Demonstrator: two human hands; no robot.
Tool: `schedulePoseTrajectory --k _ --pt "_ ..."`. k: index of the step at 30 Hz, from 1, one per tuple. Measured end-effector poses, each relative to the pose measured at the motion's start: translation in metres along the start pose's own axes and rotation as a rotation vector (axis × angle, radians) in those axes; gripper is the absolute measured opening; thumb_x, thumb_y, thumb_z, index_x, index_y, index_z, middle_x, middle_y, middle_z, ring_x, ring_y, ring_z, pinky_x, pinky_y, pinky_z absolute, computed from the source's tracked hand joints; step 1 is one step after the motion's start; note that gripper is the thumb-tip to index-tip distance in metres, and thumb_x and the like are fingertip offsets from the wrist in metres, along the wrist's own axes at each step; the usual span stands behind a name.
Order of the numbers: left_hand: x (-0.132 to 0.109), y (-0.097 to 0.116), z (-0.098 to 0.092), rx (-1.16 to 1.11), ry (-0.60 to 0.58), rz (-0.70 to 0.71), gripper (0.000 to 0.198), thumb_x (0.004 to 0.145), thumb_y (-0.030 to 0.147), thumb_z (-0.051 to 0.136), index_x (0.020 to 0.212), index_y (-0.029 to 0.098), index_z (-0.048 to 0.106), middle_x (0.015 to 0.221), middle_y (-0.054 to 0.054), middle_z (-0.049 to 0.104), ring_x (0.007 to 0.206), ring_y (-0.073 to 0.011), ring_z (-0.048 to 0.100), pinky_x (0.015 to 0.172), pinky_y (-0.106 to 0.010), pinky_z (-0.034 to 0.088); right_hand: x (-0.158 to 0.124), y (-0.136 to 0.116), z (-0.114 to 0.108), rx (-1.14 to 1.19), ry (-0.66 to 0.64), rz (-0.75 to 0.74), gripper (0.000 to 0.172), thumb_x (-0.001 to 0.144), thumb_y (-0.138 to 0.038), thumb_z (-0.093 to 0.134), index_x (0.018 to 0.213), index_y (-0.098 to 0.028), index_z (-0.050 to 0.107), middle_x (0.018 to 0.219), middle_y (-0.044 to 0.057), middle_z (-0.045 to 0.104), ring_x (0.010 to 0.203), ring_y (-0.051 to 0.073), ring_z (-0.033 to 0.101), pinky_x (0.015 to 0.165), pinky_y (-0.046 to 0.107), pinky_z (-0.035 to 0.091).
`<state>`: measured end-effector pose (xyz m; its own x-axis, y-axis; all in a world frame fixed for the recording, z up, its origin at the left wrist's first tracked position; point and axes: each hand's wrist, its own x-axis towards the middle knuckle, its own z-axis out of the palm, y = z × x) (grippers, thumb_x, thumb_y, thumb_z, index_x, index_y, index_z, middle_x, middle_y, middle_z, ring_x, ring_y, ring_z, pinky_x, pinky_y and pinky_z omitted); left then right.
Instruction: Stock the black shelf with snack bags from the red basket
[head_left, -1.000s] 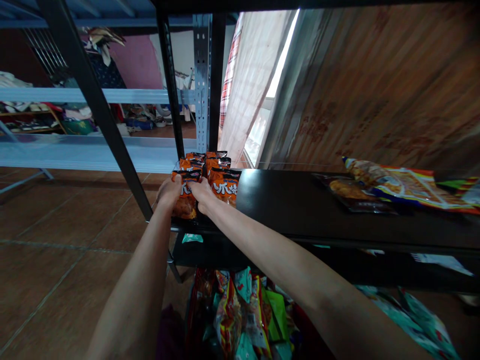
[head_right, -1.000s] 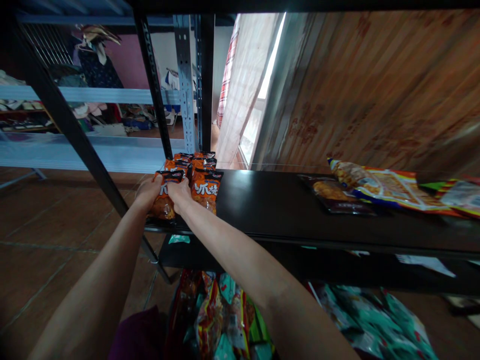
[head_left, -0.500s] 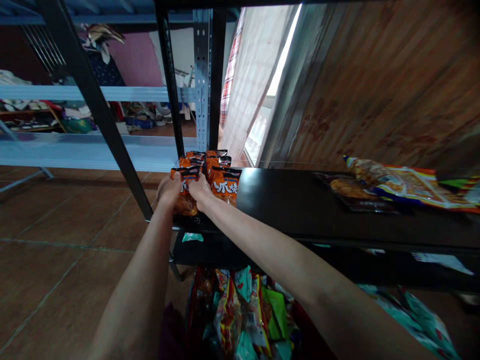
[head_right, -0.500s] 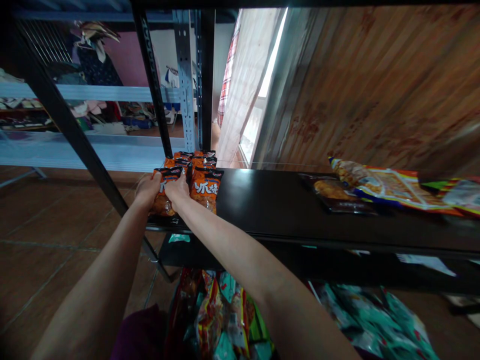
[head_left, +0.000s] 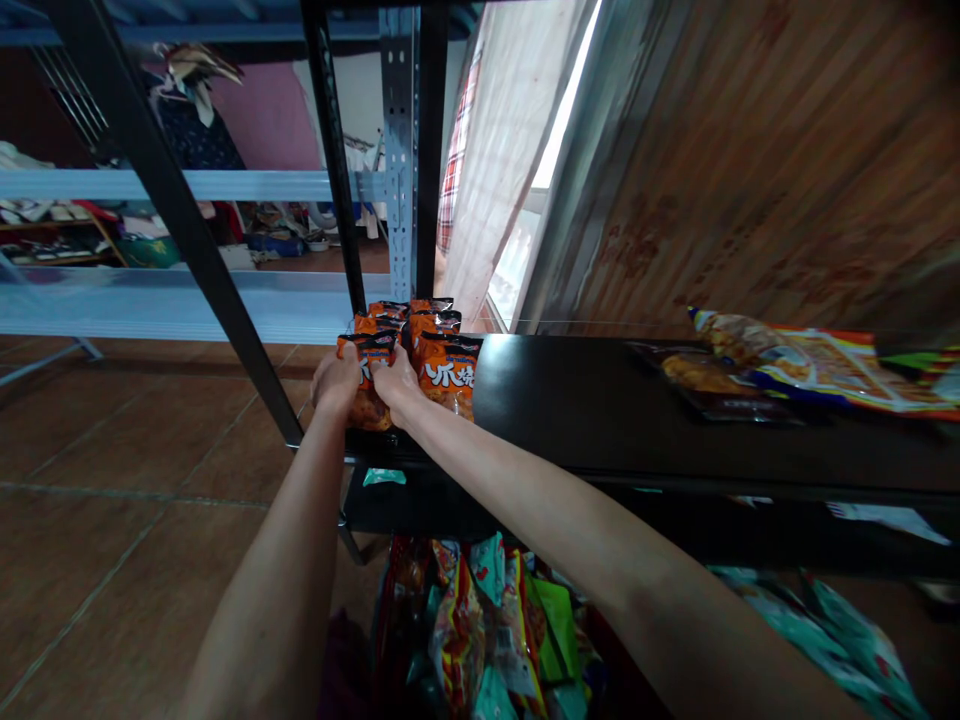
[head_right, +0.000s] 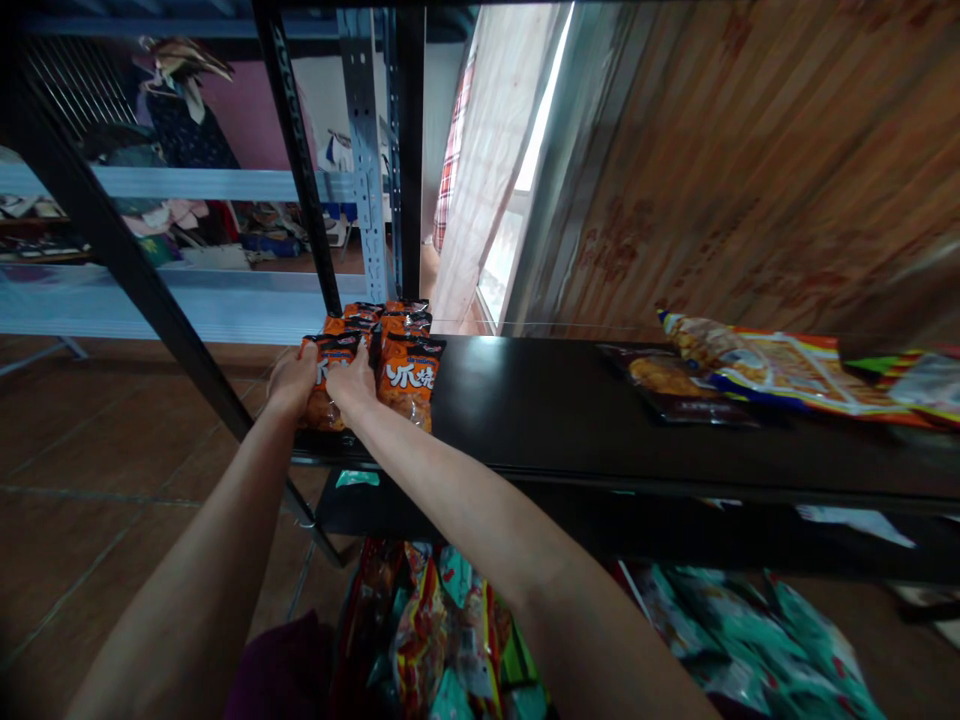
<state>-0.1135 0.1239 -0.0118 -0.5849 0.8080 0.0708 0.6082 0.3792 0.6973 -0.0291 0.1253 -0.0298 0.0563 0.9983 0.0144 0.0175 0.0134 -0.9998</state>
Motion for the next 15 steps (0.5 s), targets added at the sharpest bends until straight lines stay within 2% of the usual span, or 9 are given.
schedulePoseTrajectory --k 7,15 --pt "-0.0038 -0.0014 -0.0047 0.025 -0.058 -0.005 0.061 0.087 0.055 0.025 0.120 0.016 0.059 0.127 -0.020 0.058 0.119 -0.0361 0.053 0.094 -0.047 0.041 -0.0060 -0.0081 -0.0026 -0.044 -0.003 0.091 0.046 0.075 -0.028 0.058 0.121 -0.024 0.051 0.103 0.004 0.067 0.093 0.019 0.063 0.084 0.032 0.047" --pt "-0.0085 -0.0013 -0.0020 -0.001 -0.018 -0.005 0.057 0.085 0.056 0.033 0.116 0.017 0.062 0.121 -0.018 0.063 0.113 -0.0344 0.057 0.092 -0.043 0.044 -0.0020 -0.0001 0.0012 -0.072 0.027 0.021 0.044 0.076 -0.028 0.058 0.119 -0.025 0.053 0.106 0.003 0.066 0.099 0.019 0.061 0.090 0.032 0.046"
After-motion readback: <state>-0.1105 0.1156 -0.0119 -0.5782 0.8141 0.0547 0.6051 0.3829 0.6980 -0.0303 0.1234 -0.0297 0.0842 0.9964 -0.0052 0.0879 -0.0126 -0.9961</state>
